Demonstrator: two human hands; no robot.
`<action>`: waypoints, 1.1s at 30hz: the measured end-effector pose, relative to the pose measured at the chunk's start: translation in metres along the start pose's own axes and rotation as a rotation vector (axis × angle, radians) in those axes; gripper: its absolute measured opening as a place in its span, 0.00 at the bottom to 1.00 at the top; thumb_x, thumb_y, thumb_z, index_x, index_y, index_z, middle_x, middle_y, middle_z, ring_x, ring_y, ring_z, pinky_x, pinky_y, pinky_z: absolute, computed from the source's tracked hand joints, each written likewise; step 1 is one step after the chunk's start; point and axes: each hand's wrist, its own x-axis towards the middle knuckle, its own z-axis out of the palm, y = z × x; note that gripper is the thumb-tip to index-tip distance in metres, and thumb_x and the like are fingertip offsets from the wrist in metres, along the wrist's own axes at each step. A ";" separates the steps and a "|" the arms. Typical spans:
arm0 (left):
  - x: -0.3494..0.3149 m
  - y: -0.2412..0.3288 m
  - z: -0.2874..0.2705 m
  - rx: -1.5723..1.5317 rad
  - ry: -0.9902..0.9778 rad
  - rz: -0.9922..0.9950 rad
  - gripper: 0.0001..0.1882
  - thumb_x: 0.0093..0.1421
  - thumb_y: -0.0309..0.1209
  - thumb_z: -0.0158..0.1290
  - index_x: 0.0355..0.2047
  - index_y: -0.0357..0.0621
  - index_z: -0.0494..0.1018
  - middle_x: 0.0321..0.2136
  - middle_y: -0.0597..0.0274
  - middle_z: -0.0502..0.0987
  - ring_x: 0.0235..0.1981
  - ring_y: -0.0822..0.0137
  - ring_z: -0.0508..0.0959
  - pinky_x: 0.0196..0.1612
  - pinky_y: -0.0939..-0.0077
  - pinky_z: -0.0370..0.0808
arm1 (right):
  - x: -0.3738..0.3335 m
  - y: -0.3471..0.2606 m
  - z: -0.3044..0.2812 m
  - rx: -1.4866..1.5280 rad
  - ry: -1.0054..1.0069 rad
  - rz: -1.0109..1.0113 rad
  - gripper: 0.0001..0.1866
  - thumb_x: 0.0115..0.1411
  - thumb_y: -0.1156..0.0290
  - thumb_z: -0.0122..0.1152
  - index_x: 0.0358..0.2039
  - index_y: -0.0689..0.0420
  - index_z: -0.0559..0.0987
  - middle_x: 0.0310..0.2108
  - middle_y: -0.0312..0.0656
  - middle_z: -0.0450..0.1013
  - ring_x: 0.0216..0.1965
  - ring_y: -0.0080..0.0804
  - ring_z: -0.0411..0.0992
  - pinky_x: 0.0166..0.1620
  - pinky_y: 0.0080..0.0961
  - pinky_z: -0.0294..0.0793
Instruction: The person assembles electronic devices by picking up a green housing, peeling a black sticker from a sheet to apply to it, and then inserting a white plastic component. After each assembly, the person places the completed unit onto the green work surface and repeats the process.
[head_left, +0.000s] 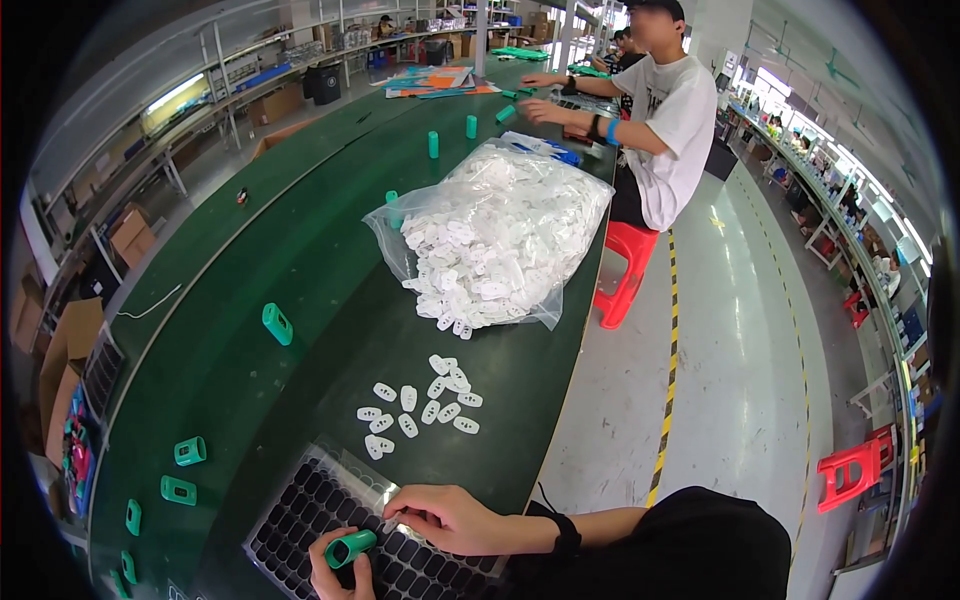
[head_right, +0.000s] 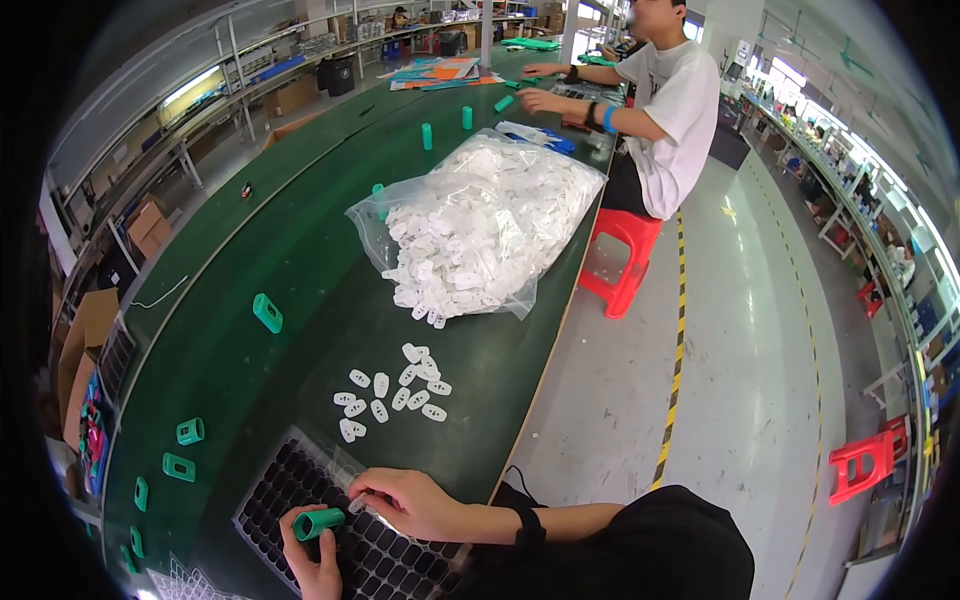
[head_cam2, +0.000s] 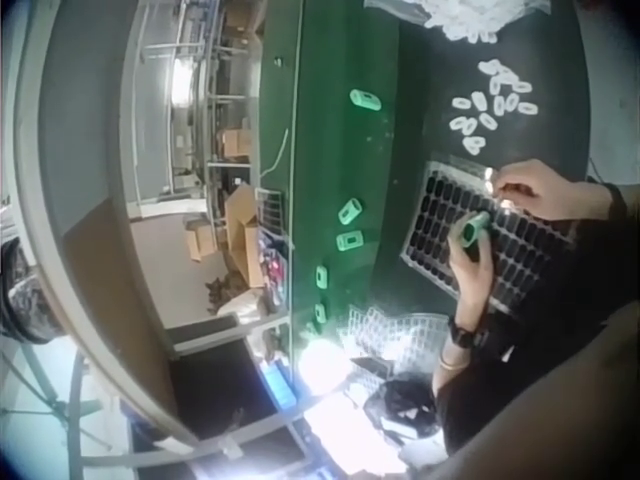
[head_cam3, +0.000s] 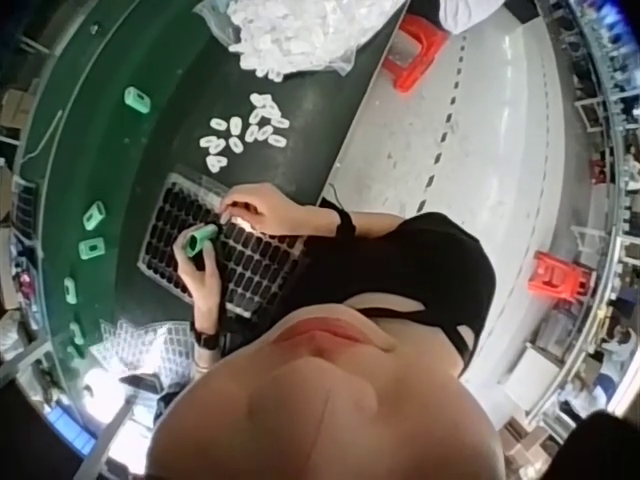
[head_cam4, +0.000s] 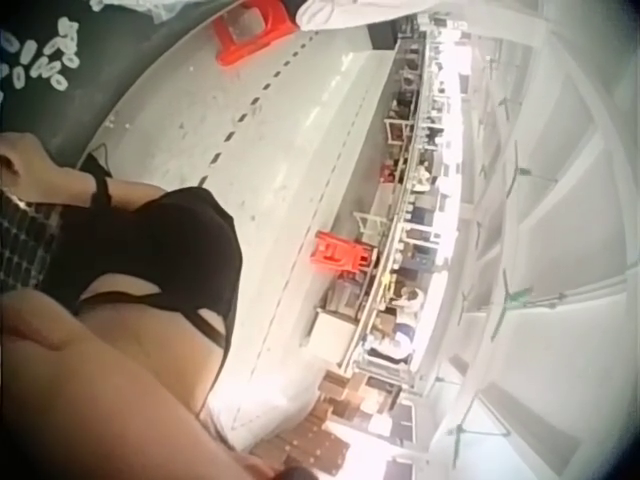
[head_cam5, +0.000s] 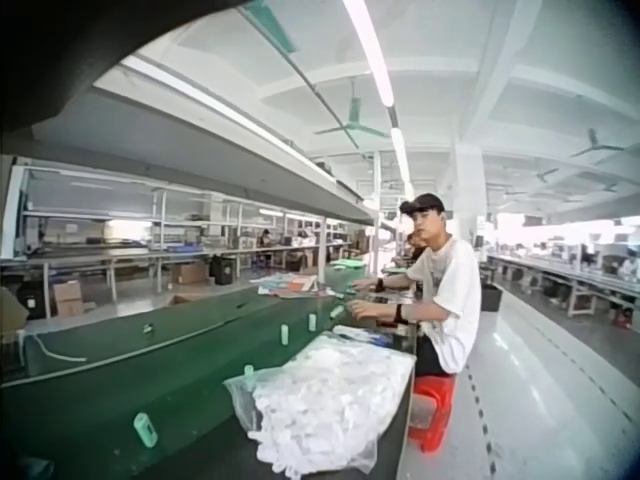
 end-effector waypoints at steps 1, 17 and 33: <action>0.000 -0.001 0.000 0.008 0.000 0.012 0.16 0.55 0.24 0.49 0.45 0.36 0.64 0.38 0.54 0.74 0.40 0.65 0.73 0.49 0.72 0.66 | 0.000 0.000 0.000 0.001 0.001 0.001 0.08 0.56 0.80 0.54 0.38 0.60 0.74 0.30 0.41 0.72 0.26 0.30 0.72 0.29 0.22 0.70; 0.001 0.001 -0.001 0.097 -0.027 0.067 0.17 0.52 0.22 0.51 0.43 0.35 0.64 0.38 0.51 0.74 0.42 0.61 0.74 0.51 0.70 0.65 | 0.000 0.001 0.000 -0.008 0.001 -0.003 0.08 0.56 0.80 0.55 0.38 0.59 0.74 0.29 0.40 0.72 0.26 0.29 0.72 0.29 0.22 0.70; 0.002 0.001 -0.002 0.131 -0.068 0.121 0.16 0.54 0.21 0.50 0.44 0.35 0.66 0.40 0.50 0.74 0.42 0.58 0.74 0.50 0.69 0.67 | 0.001 0.000 0.000 0.006 0.001 -0.015 0.08 0.56 0.80 0.54 0.37 0.59 0.74 0.29 0.40 0.72 0.26 0.29 0.72 0.29 0.22 0.70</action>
